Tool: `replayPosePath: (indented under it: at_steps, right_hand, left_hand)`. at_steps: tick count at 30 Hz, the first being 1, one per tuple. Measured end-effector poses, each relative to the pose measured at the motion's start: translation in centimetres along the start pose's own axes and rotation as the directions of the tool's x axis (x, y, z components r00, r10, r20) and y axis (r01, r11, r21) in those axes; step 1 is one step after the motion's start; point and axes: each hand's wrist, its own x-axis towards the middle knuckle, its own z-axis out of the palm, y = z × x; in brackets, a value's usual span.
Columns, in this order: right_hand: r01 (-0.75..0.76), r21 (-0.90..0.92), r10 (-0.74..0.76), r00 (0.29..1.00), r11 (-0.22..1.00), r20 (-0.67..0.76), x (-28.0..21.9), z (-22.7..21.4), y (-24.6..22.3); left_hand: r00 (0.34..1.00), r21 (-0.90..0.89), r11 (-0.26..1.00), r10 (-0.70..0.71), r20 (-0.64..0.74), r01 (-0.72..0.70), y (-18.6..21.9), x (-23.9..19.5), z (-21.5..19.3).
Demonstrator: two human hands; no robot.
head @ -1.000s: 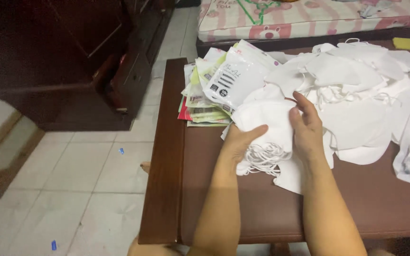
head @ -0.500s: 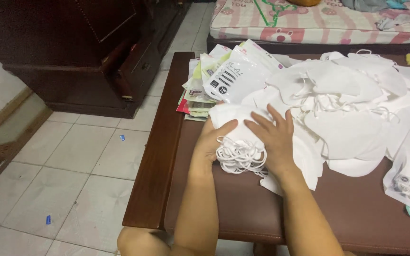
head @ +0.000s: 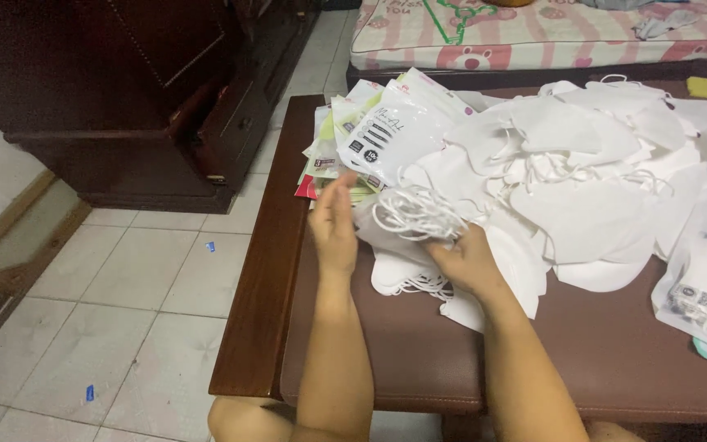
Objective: Folding individual face masks and placing them into plastic packaging bags.
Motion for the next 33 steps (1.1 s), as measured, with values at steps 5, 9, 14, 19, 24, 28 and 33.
replayPosePath:
  at_steps: [5,9,14,19,24,28,33]
  right_hand:
    - [-0.186,-0.077,0.195,0.972,0.980,0.129,0.1,0.5,2.8]
    - [-0.236,-0.127,0.249,0.963,0.963,0.104,0.2,0.9,1.9]
    - [-0.246,-0.102,0.252,0.966,0.964,0.052,0.0,0.8,4.1]
    - [-0.221,-0.218,0.243,0.967,0.950,0.080,0.3,0.6,6.5]
    - [-0.313,-0.023,0.314,0.944,0.949,0.097,0.4,-0.5,1.3]
    - [-0.338,0.000,0.335,0.932,0.941,0.136,0.2,-0.3,1.9]
    - [-0.296,0.017,0.286,0.936,0.955,0.206,0.1,-0.8,0.2]
  left_hand:
    - [0.953,0.113,0.988,-0.130,0.275,0.102,-2.6,-0.9,2.0]
    - [0.937,0.134,0.986,-0.136,0.323,0.097,-0.4,-1.3,1.9]
    - [0.941,0.073,0.994,-0.100,0.324,0.081,0.6,-1.4,2.1]
    - [0.855,0.169,0.977,-0.199,0.479,0.132,-1.5,-1.3,2.0]
    - [0.754,-0.115,0.952,-0.148,0.639,0.284,0.0,-1.1,0.2]
    - [0.728,0.140,0.971,-0.238,0.642,0.194,1.3,-1.3,0.9]
    - [0.810,0.231,0.968,-0.055,0.584,-0.101,-0.6,-1.2,1.3]
